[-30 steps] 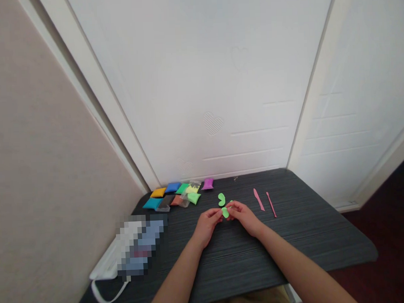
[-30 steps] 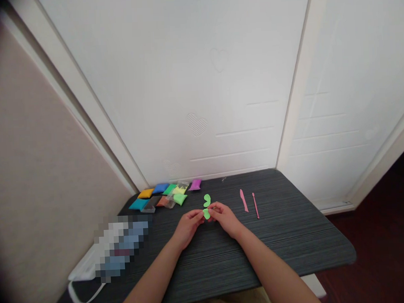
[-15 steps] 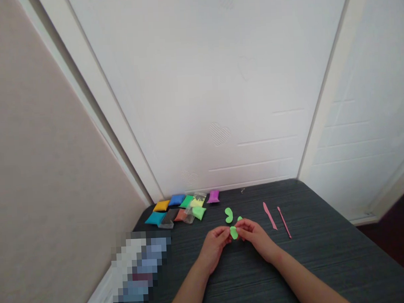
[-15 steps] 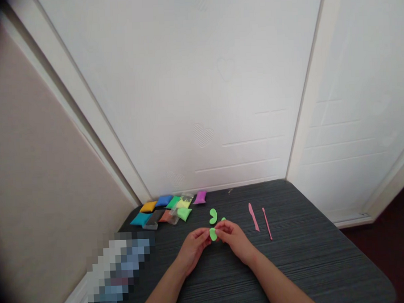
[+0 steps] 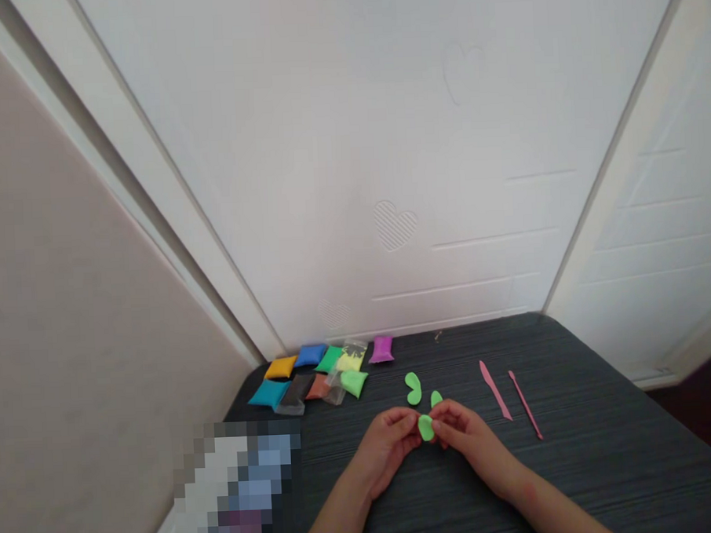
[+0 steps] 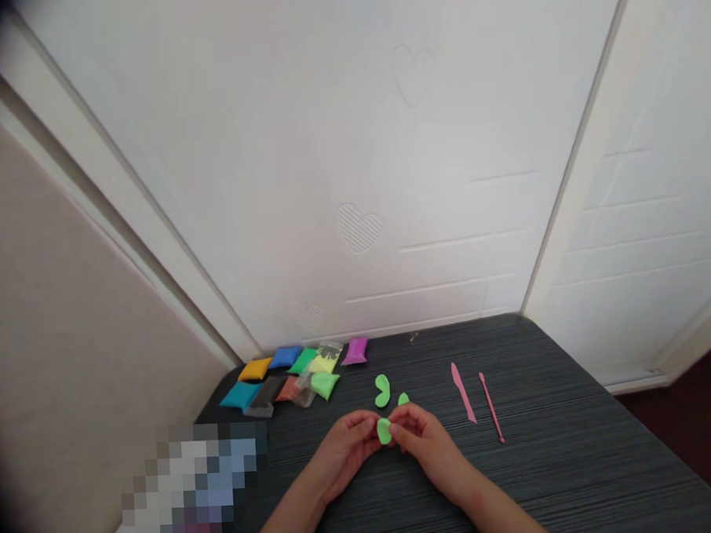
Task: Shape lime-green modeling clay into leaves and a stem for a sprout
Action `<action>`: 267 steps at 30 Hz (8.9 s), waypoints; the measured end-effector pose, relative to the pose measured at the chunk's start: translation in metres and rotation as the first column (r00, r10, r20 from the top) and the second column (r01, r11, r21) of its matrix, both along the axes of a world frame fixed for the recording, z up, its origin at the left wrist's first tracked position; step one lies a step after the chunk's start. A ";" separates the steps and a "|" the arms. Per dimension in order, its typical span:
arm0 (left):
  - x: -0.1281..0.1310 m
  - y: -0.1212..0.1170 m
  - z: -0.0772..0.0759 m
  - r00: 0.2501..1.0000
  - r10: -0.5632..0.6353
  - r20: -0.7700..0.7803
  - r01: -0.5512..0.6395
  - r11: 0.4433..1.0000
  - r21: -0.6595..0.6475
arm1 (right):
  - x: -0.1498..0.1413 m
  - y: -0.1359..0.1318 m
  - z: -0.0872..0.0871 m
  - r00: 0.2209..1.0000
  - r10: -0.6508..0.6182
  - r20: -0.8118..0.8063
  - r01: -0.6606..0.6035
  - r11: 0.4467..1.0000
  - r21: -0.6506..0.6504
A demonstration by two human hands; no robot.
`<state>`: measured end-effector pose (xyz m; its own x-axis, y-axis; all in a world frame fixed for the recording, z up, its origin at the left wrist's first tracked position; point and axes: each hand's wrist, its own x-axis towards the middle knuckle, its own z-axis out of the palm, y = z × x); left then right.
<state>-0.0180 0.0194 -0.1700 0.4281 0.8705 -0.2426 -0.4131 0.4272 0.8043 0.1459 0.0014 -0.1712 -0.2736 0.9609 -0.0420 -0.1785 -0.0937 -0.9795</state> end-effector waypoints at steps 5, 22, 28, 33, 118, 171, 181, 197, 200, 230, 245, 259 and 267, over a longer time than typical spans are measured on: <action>-0.001 0.001 -0.005 0.999 -0.045 -0.006 0.045 0.999 0.019 | -0.003 0.000 0.000 1.000 -0.019 -0.016 0.019 1.000 -0.014; 0.000 0.001 -0.006 1.000 -0.021 0.005 0.020 1.000 0.012 | -0.002 0.000 0.000 1.000 0.015 0.011 -0.015 1.000 -0.011; 0.001 -0.001 -0.004 1.000 -0.017 -0.014 0.018 1.000 0.018 | -0.001 -0.001 0.001 1.000 0.007 0.018 -0.007 1.000 -0.006; 0.001 -0.001 -0.005 0.999 -0.028 -0.017 0.029 0.999 0.033 | 0.000 -0.002 0.003 1.000 0.011 0.004 -0.011 1.000 -0.006; 0.008 -0.014 -0.003 0.803 0.227 -0.551 0.074 0.879 0.470 | 0.001 -0.005 -0.006 0.989 -0.062 0.132 0.065 0.998 -0.012; 0.003 -0.009 -0.003 0.952 -0.083 -0.294 0.127 0.983 0.134 | 0.003 -0.012 0.008 0.864 -0.016 0.503 -0.126 0.960 0.248; 0.002 -0.007 -0.005 0.961 -0.079 -0.266 0.122 0.981 0.149 | 0.002 -0.014 0.011 0.825 -0.077 0.560 -0.145 0.929 0.341; 0.001 -0.007 -0.004 0.948 -0.103 -0.303 0.153 0.977 0.147 | 0.004 -0.015 0.012 0.789 -0.088 0.608 -0.206 0.895 0.397; 0.001 -0.007 -0.004 0.948 -0.113 -0.299 0.161 0.977 0.140 | 0.004 -0.015 0.012 0.783 -0.102 0.614 -0.212 0.884 0.417; 0.003 -0.012 0.002 0.759 0.318 -0.568 0.093 0.811 0.578 | 0.008 -0.012 0.014 0.776 -0.228 0.588 -0.065 0.898 0.435; 0.004 -0.015 0.006 0.712 0.430 -0.555 0.088 0.730 0.678 | 0.008 -0.013 0.015 0.771 -0.253 0.584 -0.072 0.877 0.475; 0.005 -0.015 0.005 0.691 0.397 -0.604 0.131 0.753 0.645 | 0.006 -0.012 0.013 0.775 -0.248 0.581 -0.045 0.896 0.442; 0.007 -0.015 0.003 0.732 0.260 -0.629 0.171 0.825 0.539 | 0.006 -0.012 0.011 0.773 -0.243 0.586 -0.036 0.905 0.424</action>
